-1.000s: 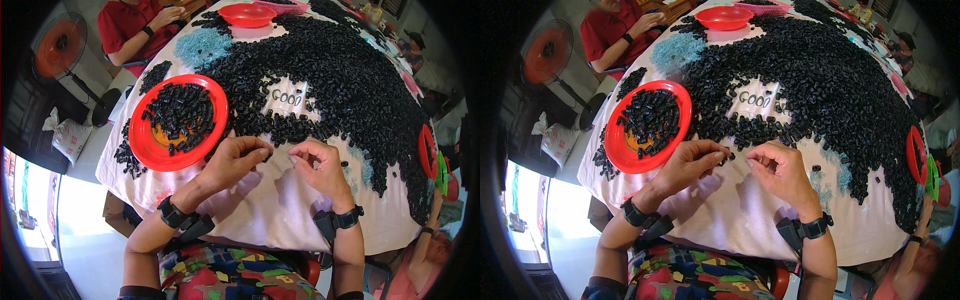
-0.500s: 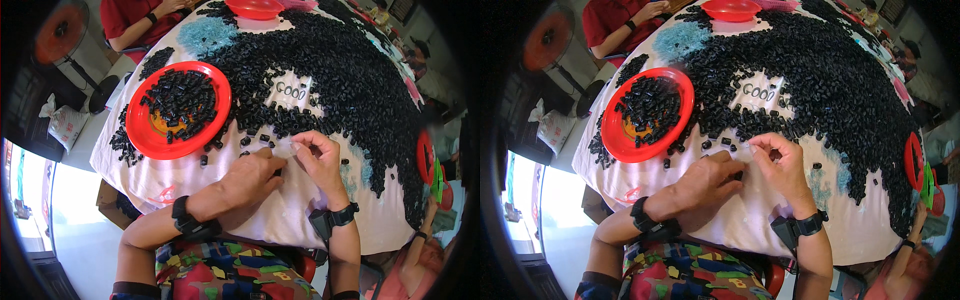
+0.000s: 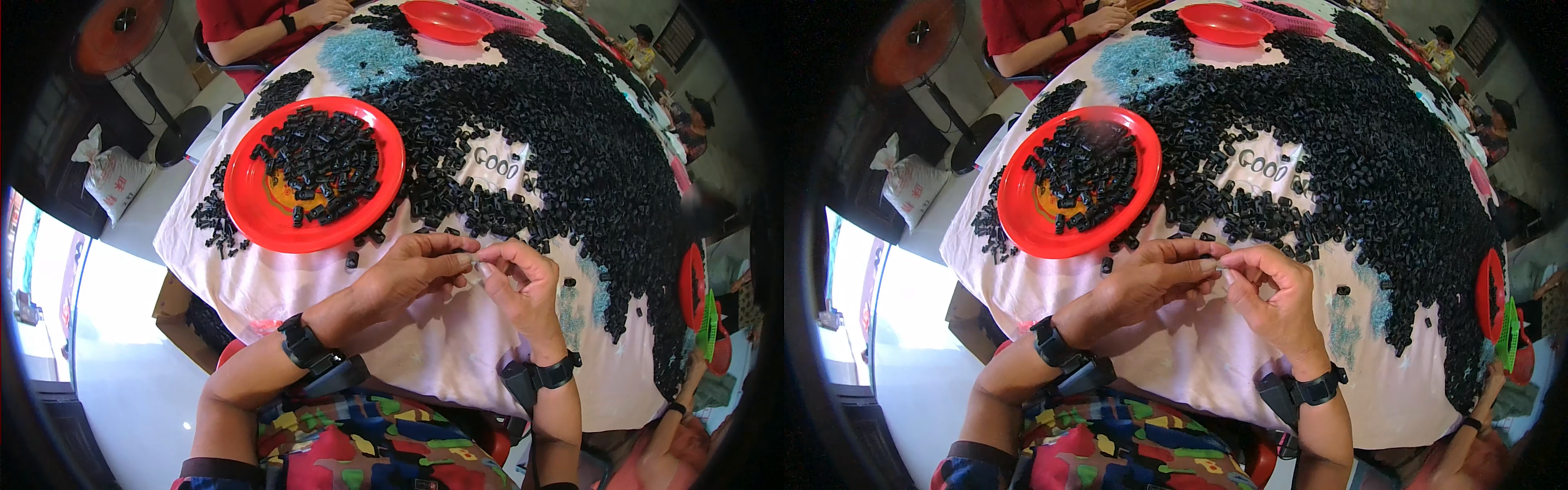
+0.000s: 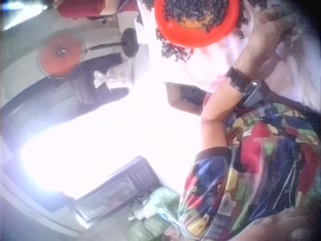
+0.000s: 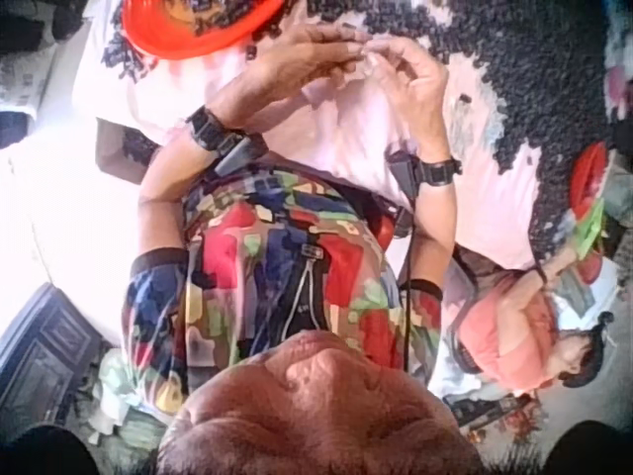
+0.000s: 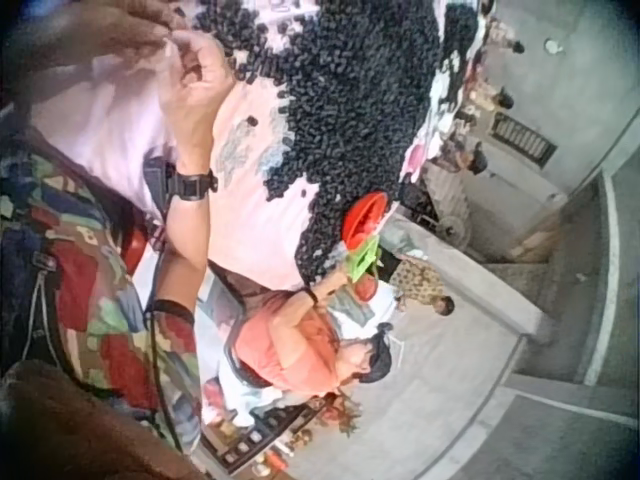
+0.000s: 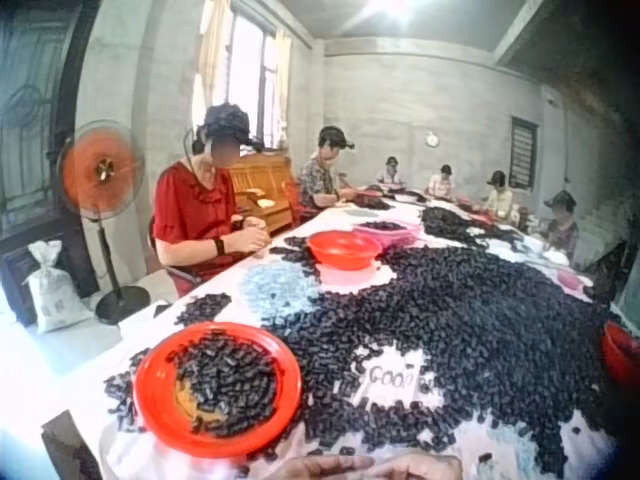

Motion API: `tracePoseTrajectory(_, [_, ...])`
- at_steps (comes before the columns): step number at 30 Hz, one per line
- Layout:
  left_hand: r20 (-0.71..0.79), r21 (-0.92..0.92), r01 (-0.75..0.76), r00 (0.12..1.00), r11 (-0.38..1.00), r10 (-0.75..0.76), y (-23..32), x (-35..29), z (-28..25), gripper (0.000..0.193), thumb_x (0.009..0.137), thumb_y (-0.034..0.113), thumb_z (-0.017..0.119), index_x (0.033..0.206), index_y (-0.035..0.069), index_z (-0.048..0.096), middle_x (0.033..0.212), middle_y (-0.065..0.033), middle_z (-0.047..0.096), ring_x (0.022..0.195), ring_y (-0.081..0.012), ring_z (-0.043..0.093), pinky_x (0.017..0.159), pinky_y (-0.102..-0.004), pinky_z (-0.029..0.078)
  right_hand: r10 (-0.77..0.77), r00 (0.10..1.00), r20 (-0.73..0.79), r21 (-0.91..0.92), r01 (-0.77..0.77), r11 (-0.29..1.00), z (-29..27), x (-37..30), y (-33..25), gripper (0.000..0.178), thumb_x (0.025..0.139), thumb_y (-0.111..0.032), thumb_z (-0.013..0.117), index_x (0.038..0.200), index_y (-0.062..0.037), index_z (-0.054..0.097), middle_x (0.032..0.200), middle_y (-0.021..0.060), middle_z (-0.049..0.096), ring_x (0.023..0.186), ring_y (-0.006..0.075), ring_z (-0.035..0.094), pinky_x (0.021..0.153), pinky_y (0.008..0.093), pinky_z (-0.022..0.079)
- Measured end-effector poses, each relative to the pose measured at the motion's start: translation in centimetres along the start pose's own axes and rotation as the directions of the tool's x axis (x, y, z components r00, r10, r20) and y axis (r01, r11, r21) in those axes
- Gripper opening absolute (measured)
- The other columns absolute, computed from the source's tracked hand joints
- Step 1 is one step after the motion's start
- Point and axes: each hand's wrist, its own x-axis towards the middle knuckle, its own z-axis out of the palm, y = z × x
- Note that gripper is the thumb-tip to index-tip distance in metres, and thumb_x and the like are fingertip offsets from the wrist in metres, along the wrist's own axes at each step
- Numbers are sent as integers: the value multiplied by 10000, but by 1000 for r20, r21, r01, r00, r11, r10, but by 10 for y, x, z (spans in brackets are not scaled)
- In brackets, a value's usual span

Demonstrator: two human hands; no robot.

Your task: Inspecting and sorting small black manufactured components on a table.

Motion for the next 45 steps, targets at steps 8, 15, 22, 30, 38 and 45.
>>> tracePoseTrajectory(8, [-79,-184,-6,997,983,-9,1,-9,15,275,1079,129,533,1312,0,600,1060,-49,707,925,-104,676,845,-226,553,-122,992,41,-243,128,962,-7,4,1,109,865,-2,728,973,-15,735,884,52,701,709,91,609,609,226,487])
tracePoseTrajectory(15, [-51,-215,-31,999,976,20,-12,-5,4,237,1062,112,575,1261,-14,607,1100,-92,697,994,-157,711,830,-231,577,-224,972,72,-359,235,903,-6,4,-2,144,847,8,752,983,-40,757,937,55,728,772,133,637,573,243,493])
tracePoseTrajectory(22, [-32,-203,2,999,979,-9,-11,-8,5,232,1055,127,593,1244,-5,617,1111,-91,700,984,-149,709,824,-231,576,-234,972,31,-376,229,898,-1,5,-5,139,843,33,734,974,-10,751,941,73,708,736,113,605,634,241,496])
tracePoseTrajectory(30, [-5,-175,38,999,984,-39,-3,-15,10,229,1069,156,569,1246,20,621,1054,-68,735,915,-97,706,811,-226,570,-232,967,103,-401,254,880,-6,5,-6,187,855,17,734,1026,-46,777,982,79,736,835,166,661,608,258,521])
tracePoseTrajectory(38, [40,-245,60,998,968,-52,-15,-4,-2,263,1065,143,574,1286,7,614,1116,-78,725,944,-137,714,817,-234,569,-261,955,144,-424,298,855,-6,6,-9,237,864,13,697,1083,-25,780,1051,130,717,940,250,675,770,321,577])
tracePoseTrajectory(45, [63,-244,56,997,968,-42,-13,-6,-2,259,1061,131,578,1282,3,618,1108,-81,729,951,-135,715,804,-226,573,-222,970,100,-386,244,890,-2,5,-8,222,877,1,707,1087,-18,775,1048,136,707,946,258,671,802,332,579])
